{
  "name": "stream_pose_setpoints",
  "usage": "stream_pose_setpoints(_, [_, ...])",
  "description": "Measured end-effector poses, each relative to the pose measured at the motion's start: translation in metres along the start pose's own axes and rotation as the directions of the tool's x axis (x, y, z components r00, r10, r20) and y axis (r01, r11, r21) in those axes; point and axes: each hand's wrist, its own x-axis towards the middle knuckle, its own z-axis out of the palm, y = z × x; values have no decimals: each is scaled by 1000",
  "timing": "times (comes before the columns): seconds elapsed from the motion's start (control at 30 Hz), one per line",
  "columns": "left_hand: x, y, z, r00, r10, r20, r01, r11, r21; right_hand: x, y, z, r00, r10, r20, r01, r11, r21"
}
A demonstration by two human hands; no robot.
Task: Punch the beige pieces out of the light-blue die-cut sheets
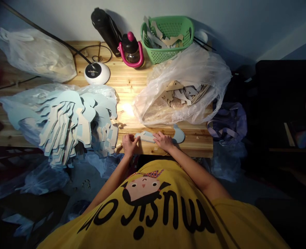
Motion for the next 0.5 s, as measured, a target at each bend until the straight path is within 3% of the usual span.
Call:
stream_pose_setpoints(0.1, [1,6,-1,994,108,33,-108,994,1,-1,1,-1,1000,-10,8,10,1000,-3])
stream_pose_setpoints(0.23, [2,13,0,954,271,125,-276,961,25,-1,1,-2,999,-23,27,23,1000,-5])
stream_pose_setpoints(0.37, [-1,13,3,895,359,266,-388,920,63,-1,2,-2,999,-42,3,42,999,4])
stream_pose_setpoints(0.5, [-1,8,5,857,419,299,-456,888,64,-3,4,-1,997,-71,-8,71,997,14])
